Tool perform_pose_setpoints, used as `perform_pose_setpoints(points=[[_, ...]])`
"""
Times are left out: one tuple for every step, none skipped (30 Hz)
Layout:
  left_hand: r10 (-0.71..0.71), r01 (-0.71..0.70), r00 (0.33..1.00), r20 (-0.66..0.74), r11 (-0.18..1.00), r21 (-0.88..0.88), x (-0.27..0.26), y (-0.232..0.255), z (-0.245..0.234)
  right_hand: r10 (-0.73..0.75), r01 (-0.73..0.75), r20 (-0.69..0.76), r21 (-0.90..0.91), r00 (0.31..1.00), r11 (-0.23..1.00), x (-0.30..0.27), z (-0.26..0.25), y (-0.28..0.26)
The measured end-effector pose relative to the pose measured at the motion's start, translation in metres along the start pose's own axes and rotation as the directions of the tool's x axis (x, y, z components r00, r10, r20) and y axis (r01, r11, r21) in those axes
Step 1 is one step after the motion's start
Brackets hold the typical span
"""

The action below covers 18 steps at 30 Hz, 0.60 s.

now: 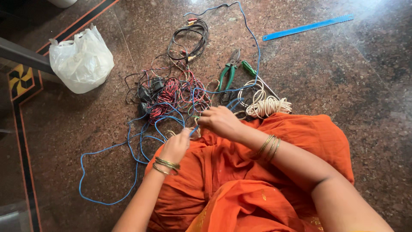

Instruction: The person sits on the floor and uses pliers to strip the ends of various colored wires. They then untangle and organize the wires by color, separating them into distinct piles.

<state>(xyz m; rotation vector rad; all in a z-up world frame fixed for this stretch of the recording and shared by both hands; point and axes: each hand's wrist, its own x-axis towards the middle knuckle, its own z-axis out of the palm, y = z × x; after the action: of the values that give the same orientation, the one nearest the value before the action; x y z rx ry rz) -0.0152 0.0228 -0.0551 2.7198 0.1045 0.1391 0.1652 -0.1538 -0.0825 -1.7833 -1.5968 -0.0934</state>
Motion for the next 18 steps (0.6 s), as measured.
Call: perform_pose_setpoints(points=[[-0.180,0.214,0.974,0.141,0.932,-0.293,0.000,-0.002,0.002,-0.027,0.027,-0.017,0.003,0.999,1.000,0.000,-0.005,0.001],[-0.296,0.431,0.898,0.324,0.738,-0.520,-0.001,-0.004,0.003,-0.053,0.053,-0.035,0.006,0.998,0.999,0.001,-0.010,0.002],[-0.333,0.617,0.787,0.520,0.446,-0.648,-0.003,-0.005,0.003,-0.064,0.064,-0.011,-0.019,0.998,0.998,0.002,-0.013,0.000],[-0.348,0.675,0.738,0.578,0.385,-0.630,-0.004,-0.006,0.004,-0.075,0.076,0.013,-0.045,0.997,0.996,0.003,-0.016,-0.001],[-0.360,0.730,0.684,0.635,0.321,-0.604,-0.008,-0.007,0.004,-0.084,0.086,0.037,-0.068,0.996,0.994,0.003,-0.017,-0.004],[-0.367,0.780,0.625,0.689,0.256,-0.572,-0.010,-0.008,0.005,-0.095,0.096,0.030,-0.063,0.995,0.993,0.003,-0.019,-0.005],[-0.351,0.762,0.647,0.677,0.268,-0.589,-0.012,-0.010,0.007,-0.103,0.104,0.022,-0.056,0.994,0.993,0.003,-0.019,-0.007],[-0.334,0.744,0.668,0.665,0.280,-0.607,-0.013,-0.012,0.009,-0.111,0.112,0.014,-0.050,0.994,0.992,0.001,-0.019,-0.009],[-0.319,0.725,0.688,0.651,0.293,-0.623,-0.013,-0.014,0.012,-0.110,0.112,0.022,-0.083,0.994,0.990,0.001,-0.018,-0.010],[-0.290,0.624,0.780,0.554,0.419,-0.660,-0.012,-0.015,0.016,-0.109,0.112,0.030,-0.115,0.994,0.987,0.000,-0.016,-0.011],[-0.243,0.507,0.858,0.452,0.535,-0.675,-0.012,-0.017,0.019,-0.109,0.113,0.037,-0.148,0.993,0.983,-0.001,-0.014,-0.012],[-0.177,0.377,0.920,0.349,0.639,-0.670,-0.012,-0.018,0.021,-0.118,0.120,0.022,-0.175,0.993,0.977,-0.002,-0.010,-0.014],[-0.190,0.312,0.942,0.276,0.798,-0.516,-0.013,-0.018,0.021,-0.128,0.127,0.011,-0.206,0.992,0.970,-0.003,-0.008,-0.016],[-0.185,0.244,0.962,0.201,0.913,-0.327,-0.014,-0.016,0.019,-0.138,0.134,-0.001,-0.237,0.990,0.962,-0.004,-0.005,-0.018],[-0.161,0.177,0.978,0.129,0.977,-0.119,-0.015,-0.013,0.019,-0.127,0.125,0.006,-0.228,0.992,0.966,-0.005,-0.003,-0.019],[-0.214,0.223,0.964,0.156,0.974,-0.042,-0.016,-0.009,0.017,-0.115,0.115,0.013,-0.219,0.993,0.969,-0.005,-0.002,-0.019],[-0.267,0.265,0.947,0.176,0.964,0.039,-0.015,-0.004,0.014,-0.106,0.107,0.017,-0.211,0.994,0.972,-0.003,-0.002,-0.018],[-0.321,0.303,0.928,0.191,0.946,0.120,-0.013,0.001,0.011,-0.086,0.094,0.061,-0.148,0.994,0.984,-0.001,-0.005,-0.013]])
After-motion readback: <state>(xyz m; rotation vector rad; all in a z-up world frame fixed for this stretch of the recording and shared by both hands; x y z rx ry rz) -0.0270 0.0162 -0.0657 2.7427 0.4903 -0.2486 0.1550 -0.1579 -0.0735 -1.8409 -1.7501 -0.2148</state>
